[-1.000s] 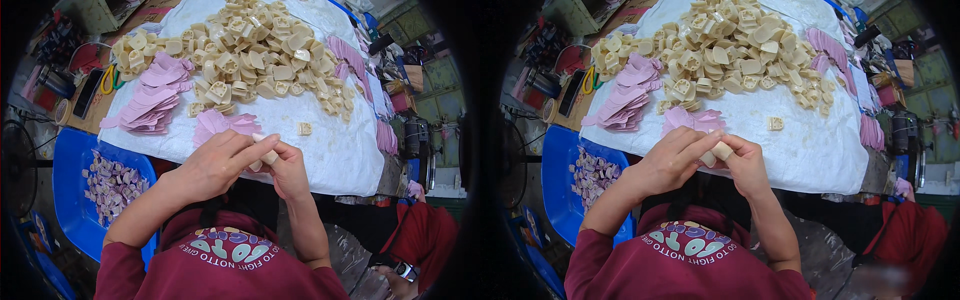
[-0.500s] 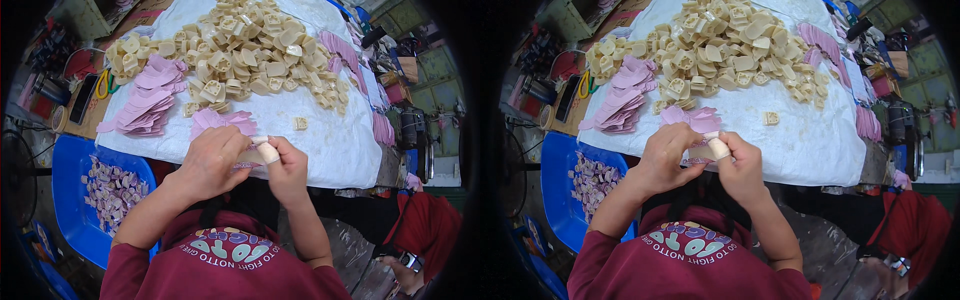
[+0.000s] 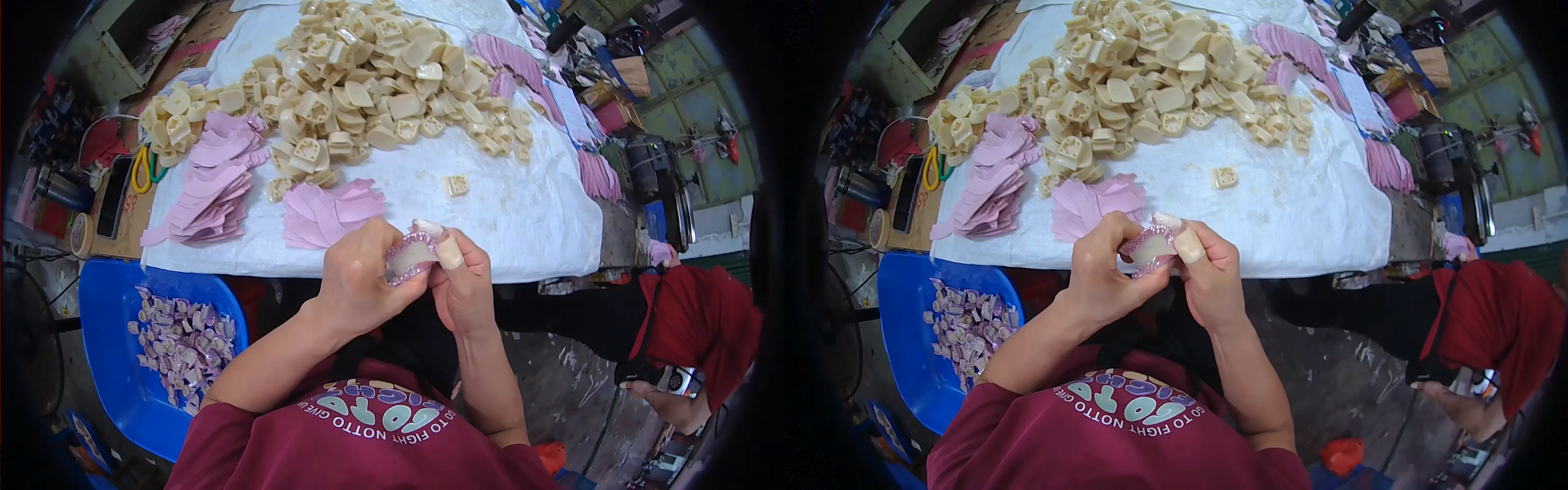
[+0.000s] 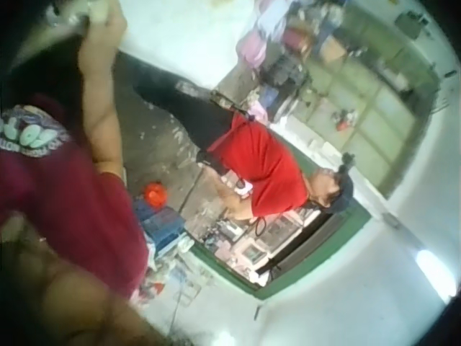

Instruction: The person wraps small beige plastic components individually in pink paper wrappers. They pick a component and a wrapper from the table, fold the paper around the item, and place the finished unit into a blue bin. The process is repeated continuously throughout the clip.

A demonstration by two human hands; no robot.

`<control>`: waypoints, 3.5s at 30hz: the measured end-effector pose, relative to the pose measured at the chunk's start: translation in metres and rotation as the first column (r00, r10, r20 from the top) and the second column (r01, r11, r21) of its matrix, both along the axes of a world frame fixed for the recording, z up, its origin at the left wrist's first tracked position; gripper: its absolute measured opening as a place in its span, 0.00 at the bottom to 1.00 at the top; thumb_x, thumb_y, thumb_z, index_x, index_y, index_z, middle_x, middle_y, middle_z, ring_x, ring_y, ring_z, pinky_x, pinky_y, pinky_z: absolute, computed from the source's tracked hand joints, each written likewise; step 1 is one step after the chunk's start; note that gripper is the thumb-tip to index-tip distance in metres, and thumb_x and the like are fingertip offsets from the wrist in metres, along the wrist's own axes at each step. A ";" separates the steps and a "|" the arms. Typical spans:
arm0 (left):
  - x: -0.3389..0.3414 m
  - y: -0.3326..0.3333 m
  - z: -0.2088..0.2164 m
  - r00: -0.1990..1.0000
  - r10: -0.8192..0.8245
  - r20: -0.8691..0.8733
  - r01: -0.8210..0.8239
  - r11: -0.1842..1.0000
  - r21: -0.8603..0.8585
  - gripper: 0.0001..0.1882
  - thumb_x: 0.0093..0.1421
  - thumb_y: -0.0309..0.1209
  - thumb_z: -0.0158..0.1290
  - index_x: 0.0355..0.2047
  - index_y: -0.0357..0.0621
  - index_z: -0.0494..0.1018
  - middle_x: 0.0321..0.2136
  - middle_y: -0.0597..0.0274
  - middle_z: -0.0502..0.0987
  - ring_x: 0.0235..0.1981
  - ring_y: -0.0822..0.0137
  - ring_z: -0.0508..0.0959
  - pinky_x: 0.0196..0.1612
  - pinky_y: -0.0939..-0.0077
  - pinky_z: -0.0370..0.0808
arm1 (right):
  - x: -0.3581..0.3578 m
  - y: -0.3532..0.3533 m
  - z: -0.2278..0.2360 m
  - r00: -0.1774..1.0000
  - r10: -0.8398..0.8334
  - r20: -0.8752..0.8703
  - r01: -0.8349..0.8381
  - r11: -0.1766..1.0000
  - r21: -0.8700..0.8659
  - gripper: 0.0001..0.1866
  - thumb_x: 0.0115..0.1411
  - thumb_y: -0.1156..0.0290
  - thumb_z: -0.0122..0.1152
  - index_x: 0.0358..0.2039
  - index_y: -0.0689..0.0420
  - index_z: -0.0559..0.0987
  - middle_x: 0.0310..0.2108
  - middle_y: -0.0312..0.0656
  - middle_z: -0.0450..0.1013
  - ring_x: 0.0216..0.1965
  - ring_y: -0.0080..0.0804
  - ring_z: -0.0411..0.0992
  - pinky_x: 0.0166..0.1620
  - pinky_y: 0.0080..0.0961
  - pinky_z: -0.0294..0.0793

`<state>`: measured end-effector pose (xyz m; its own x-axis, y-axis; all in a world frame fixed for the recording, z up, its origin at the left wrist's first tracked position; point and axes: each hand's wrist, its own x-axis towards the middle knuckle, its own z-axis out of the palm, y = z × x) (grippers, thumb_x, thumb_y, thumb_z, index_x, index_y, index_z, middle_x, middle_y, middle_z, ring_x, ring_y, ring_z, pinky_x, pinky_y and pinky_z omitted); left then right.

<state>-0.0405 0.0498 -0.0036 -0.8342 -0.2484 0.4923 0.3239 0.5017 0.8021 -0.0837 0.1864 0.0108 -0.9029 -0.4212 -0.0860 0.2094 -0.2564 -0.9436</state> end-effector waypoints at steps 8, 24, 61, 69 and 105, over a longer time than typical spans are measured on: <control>0.013 0.018 0.008 0.983 0.027 0.182 -0.074 0.964 0.255 0.18 0.43 0.30 0.67 0.30 0.37 0.69 0.22 0.61 0.74 0.21 0.74 0.73 0.24 0.79 0.71 | 0.009 0.018 -0.005 0.997 0.073 0.001 -0.073 0.996 -0.048 0.16 0.67 0.69 0.50 0.49 0.66 0.75 0.41 0.39 0.74 0.39 0.21 0.71 0.42 0.18 0.71; 0.064 -0.008 0.042 0.935 -0.342 0.098 0.256 0.837 0.484 0.13 0.56 0.23 0.57 0.42 0.39 0.71 0.28 0.68 0.74 0.29 0.79 0.73 0.34 0.84 0.70 | 0.052 0.018 0.031 0.789 0.201 -0.581 -0.011 0.950 0.313 0.14 0.64 0.77 0.51 0.50 0.66 0.73 0.41 0.41 0.74 0.37 0.21 0.71 0.40 0.19 0.72; 0.097 0.001 0.033 0.950 -0.311 0.037 0.257 0.840 0.479 0.09 0.62 0.29 0.55 0.37 0.36 0.72 0.28 0.65 0.77 0.27 0.80 0.74 0.31 0.85 0.71 | 0.044 0.022 0.034 0.896 0.311 -0.316 -0.304 0.950 0.070 0.05 0.61 0.74 0.57 0.33 0.64 0.77 0.28 0.35 0.75 0.31 0.16 0.69 0.36 0.19 0.70; 0.109 -0.010 0.015 0.972 -0.189 0.140 0.107 0.886 0.452 0.08 0.60 0.27 0.56 0.37 0.34 0.74 0.29 0.63 0.80 0.29 0.80 0.77 0.33 0.85 0.72 | 0.042 0.002 0.029 0.719 0.414 -0.558 -0.246 0.903 0.353 0.05 0.60 0.78 0.56 0.35 0.65 0.77 0.31 0.37 0.76 0.34 0.19 0.73 0.39 0.19 0.74; 0.257 -0.150 -0.038 0.518 0.668 0.534 -0.569 0.736 -0.368 0.22 0.56 0.21 0.53 0.53 0.41 0.70 0.49 0.51 0.69 0.52 0.57 0.70 0.54 0.70 0.67 | -0.003 -0.024 -0.031 0.711 0.338 -0.617 0.105 0.816 0.568 0.17 0.55 0.73 0.61 0.46 0.62 0.75 0.37 0.50 0.75 0.33 0.41 0.77 0.36 0.32 0.76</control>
